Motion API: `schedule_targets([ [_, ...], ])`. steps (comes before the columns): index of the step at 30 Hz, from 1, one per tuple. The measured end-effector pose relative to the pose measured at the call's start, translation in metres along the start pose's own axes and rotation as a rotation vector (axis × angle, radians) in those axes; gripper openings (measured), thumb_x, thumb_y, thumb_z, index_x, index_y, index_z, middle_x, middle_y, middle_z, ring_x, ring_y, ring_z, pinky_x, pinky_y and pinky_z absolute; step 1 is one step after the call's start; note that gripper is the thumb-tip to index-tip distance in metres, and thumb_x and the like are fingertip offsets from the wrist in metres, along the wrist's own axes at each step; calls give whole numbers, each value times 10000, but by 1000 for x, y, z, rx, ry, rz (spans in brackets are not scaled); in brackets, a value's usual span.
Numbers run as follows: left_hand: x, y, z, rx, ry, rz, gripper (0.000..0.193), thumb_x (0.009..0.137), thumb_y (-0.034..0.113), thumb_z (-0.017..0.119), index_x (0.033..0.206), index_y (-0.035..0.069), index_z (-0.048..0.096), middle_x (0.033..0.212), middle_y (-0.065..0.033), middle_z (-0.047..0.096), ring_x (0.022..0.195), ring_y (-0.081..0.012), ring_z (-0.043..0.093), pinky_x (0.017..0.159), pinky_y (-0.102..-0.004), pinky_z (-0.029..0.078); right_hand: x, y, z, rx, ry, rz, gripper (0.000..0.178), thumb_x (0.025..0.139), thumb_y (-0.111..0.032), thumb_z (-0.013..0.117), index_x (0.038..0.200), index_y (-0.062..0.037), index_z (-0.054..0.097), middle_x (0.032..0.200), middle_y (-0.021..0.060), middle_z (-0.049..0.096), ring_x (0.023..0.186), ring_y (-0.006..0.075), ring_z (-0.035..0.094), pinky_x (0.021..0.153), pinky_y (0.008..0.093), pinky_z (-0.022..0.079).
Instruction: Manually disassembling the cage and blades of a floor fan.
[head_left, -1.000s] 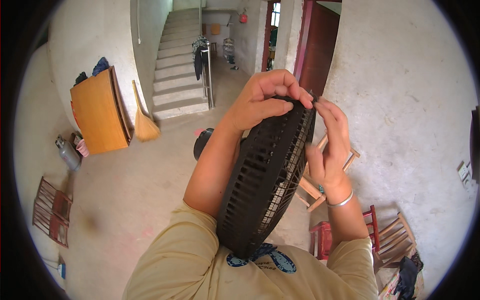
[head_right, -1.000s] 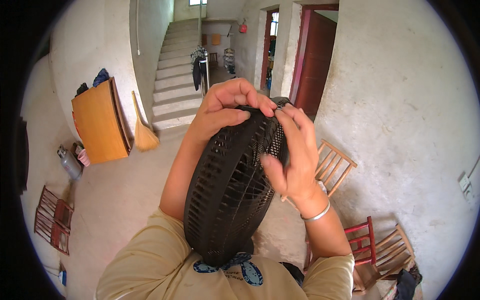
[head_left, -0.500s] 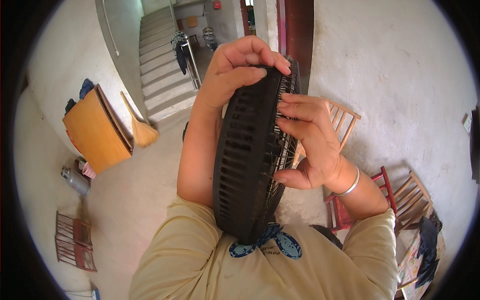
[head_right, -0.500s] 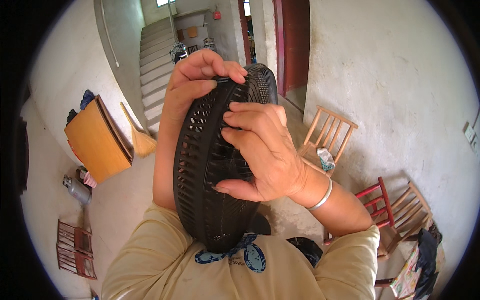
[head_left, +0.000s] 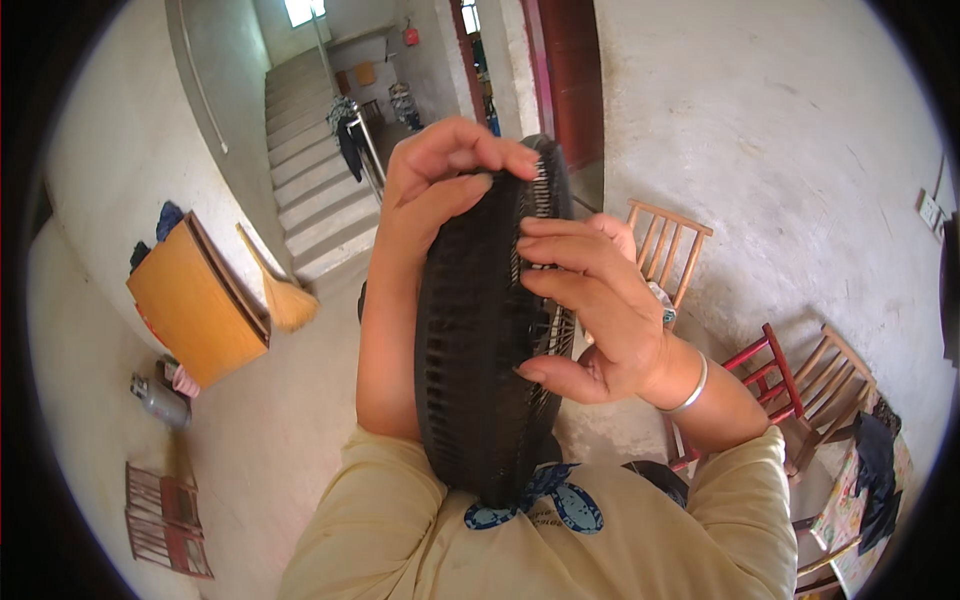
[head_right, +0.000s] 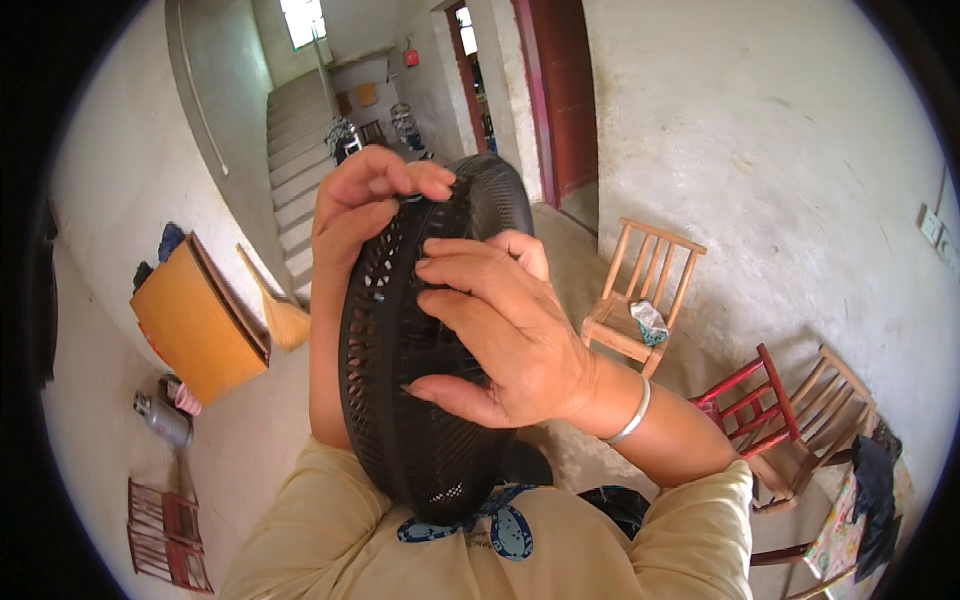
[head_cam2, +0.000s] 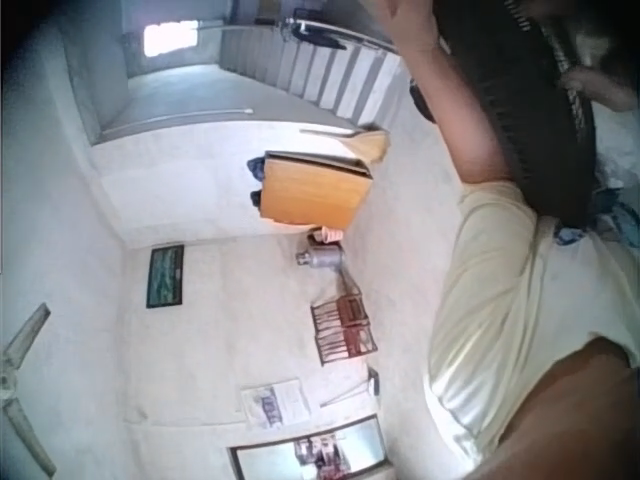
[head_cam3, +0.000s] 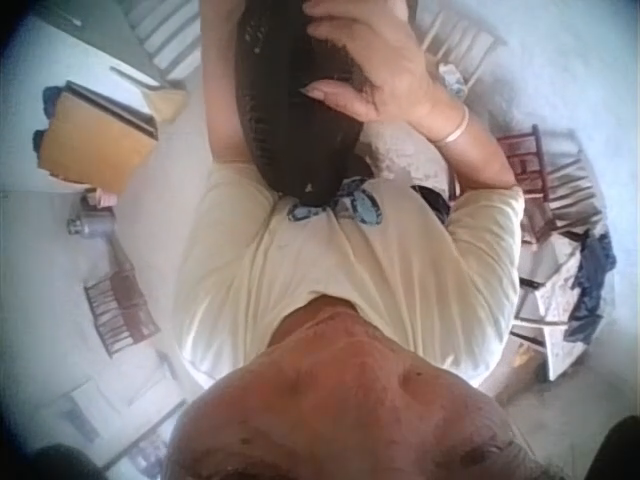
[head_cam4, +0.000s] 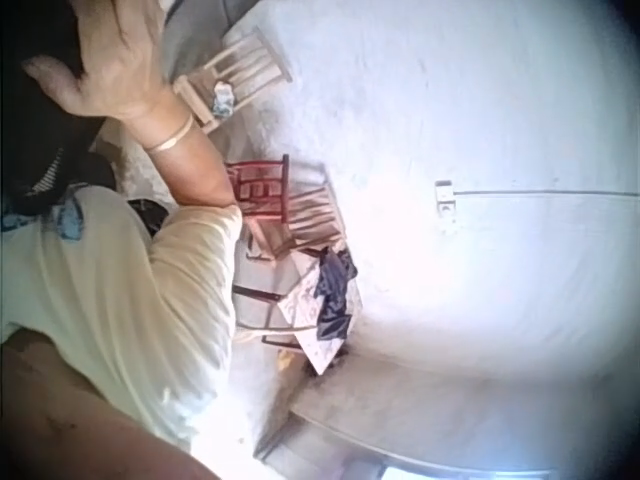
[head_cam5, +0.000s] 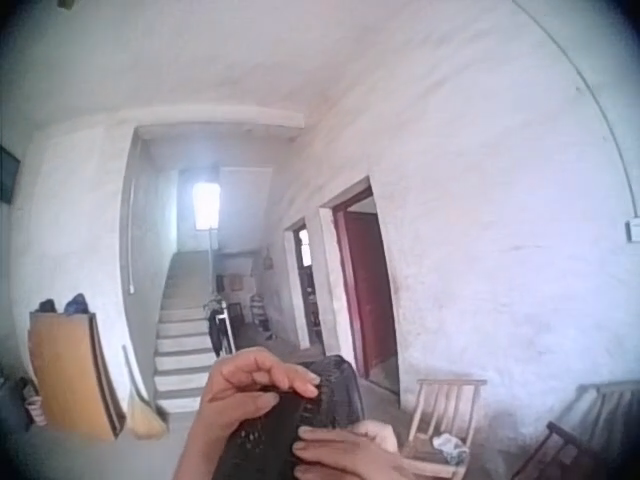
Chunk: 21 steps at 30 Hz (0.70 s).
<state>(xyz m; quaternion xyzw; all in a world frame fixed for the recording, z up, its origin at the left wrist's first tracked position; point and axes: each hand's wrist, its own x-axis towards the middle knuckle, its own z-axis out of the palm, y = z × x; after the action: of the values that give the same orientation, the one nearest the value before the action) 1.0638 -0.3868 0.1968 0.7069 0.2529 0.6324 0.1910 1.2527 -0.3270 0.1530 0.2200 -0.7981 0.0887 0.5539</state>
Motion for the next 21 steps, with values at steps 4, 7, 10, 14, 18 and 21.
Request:
schedule_targets([
  [4, -3, 4, -2, -22, 0, 16, 173, 704, 54, 531, 857, -23, 504, 908, -185, 614, 967, -266, 553, 942, -381, 367, 0, 59, -5, 36, 348, 184, 357, 716, -171, 625, 997, 36, 551, 1036, 210, 533, 985, 355, 527, 896, 390, 372],
  [7, 6, -3, 3, -1, -83, 18, 178, 711, 75, 541, 857, -20, 501, 914, -187, 614, 972, -267, 550, 945, -392, 363, -13, 108, 6, 37, 326, 274, 342, 779, -170, 562, 1056, 28, 535, 1080, 224, 522, 1027, 361, 509, 913, 371, 376],
  [10, 11, 1, -12, 5, -130, -43, 260, 748, 130, 548, 929, -56, 538, 948, -198, 611, 1026, -284, 534, 955, -400, 352, -15, 111, 38, 96, 289, 286, 387, 813, -210, 546, 1103, 43, 510, 1125, 233, 504, 1065, 354, 492, 913, 349, 386],
  [14, 36, -6, -35, 165, -218, -169, 335, 796, 228, 544, 952, -64, 599, 1035, -174, 599, 1064, -268, 524, 944, -359, 364, -9, 111, 44, 83, 361, 262, 403, 788, -209, 592, 1085, 52, 515, 1081, 219, 523, 997, 341, 527, 868, 349, 411],
  [18, 49, -36, -48, 231, -233, -210, 377, 806, 297, 547, 928, -50, 632, 1061, -155, 592, 1033, -236, 539, 926, -321, 377, -10, 117, 49, 124, 441, 265, 387, 764, -225, 624, 1021, 49, 532, 1012, 199, 540, 933, 329, 545, 822, 341, 428],
  [21, 54, -50, -41, 77, -198, -249, 364, 804, 298, 534, 892, -45, 618, 1041, -163, 588, 1005, -233, 542, 916, -326, 382, -8, 117, 45, 92, 427, 273, 398, 755, -243, 633, 1009, 46, 531, 972, 189, 542, 906, 324, 547, 798, 339, 431],
])
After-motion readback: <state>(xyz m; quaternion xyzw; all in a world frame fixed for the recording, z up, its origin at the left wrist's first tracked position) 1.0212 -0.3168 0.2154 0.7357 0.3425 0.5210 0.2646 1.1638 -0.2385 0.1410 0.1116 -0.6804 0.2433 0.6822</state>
